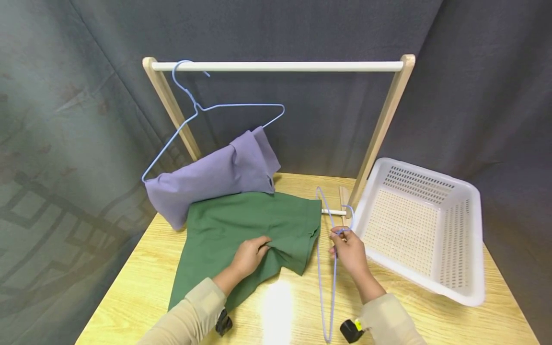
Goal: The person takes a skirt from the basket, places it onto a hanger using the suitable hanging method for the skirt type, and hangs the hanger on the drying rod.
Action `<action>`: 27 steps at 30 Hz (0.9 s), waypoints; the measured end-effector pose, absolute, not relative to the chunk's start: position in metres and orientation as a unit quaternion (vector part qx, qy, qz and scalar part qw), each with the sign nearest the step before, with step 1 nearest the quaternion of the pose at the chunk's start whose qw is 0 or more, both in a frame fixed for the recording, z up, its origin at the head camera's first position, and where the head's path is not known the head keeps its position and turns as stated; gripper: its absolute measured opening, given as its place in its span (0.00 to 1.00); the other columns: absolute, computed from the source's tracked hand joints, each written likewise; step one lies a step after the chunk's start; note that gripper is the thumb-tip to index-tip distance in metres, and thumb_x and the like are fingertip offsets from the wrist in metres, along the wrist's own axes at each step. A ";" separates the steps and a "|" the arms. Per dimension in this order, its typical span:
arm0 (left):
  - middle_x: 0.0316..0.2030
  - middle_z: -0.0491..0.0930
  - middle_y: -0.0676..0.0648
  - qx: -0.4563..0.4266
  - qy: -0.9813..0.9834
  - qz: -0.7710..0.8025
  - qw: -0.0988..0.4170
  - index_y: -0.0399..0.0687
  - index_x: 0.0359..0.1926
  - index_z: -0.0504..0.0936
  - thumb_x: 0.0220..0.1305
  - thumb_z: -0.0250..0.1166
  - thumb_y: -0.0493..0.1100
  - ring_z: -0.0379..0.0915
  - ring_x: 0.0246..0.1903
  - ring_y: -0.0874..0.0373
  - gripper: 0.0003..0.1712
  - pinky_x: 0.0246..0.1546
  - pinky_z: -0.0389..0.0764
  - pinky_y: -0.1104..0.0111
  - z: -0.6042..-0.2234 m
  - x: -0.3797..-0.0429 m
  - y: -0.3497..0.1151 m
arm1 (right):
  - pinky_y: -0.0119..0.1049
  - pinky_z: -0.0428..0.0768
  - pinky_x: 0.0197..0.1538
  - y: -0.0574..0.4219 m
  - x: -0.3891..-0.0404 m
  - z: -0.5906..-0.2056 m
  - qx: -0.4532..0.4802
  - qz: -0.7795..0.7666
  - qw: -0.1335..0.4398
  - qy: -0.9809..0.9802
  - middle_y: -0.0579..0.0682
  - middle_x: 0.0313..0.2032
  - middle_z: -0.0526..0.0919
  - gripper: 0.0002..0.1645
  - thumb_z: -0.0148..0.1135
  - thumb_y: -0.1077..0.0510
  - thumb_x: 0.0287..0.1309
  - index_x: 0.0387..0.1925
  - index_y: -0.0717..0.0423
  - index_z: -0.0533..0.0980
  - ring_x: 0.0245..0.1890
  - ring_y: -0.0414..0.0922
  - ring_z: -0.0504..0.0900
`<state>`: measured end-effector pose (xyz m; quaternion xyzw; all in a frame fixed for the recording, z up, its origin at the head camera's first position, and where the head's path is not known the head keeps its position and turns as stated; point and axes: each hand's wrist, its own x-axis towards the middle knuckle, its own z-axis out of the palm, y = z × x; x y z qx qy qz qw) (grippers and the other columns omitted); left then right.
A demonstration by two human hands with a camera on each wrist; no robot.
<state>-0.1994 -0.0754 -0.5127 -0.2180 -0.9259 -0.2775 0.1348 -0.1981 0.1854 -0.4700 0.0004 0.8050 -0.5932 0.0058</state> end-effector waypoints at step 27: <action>0.35 0.79 0.50 -0.209 -0.914 -0.337 0.087 0.49 0.38 0.78 0.57 0.56 0.42 0.75 0.33 0.59 0.08 0.32 0.74 0.71 -0.511 -0.201 -0.068 | 0.42 0.77 0.25 0.198 -0.229 -0.535 0.018 -0.650 0.010 0.760 0.55 0.36 0.72 0.20 0.48 0.51 0.59 0.45 0.63 0.67 0.22 0.47 0.77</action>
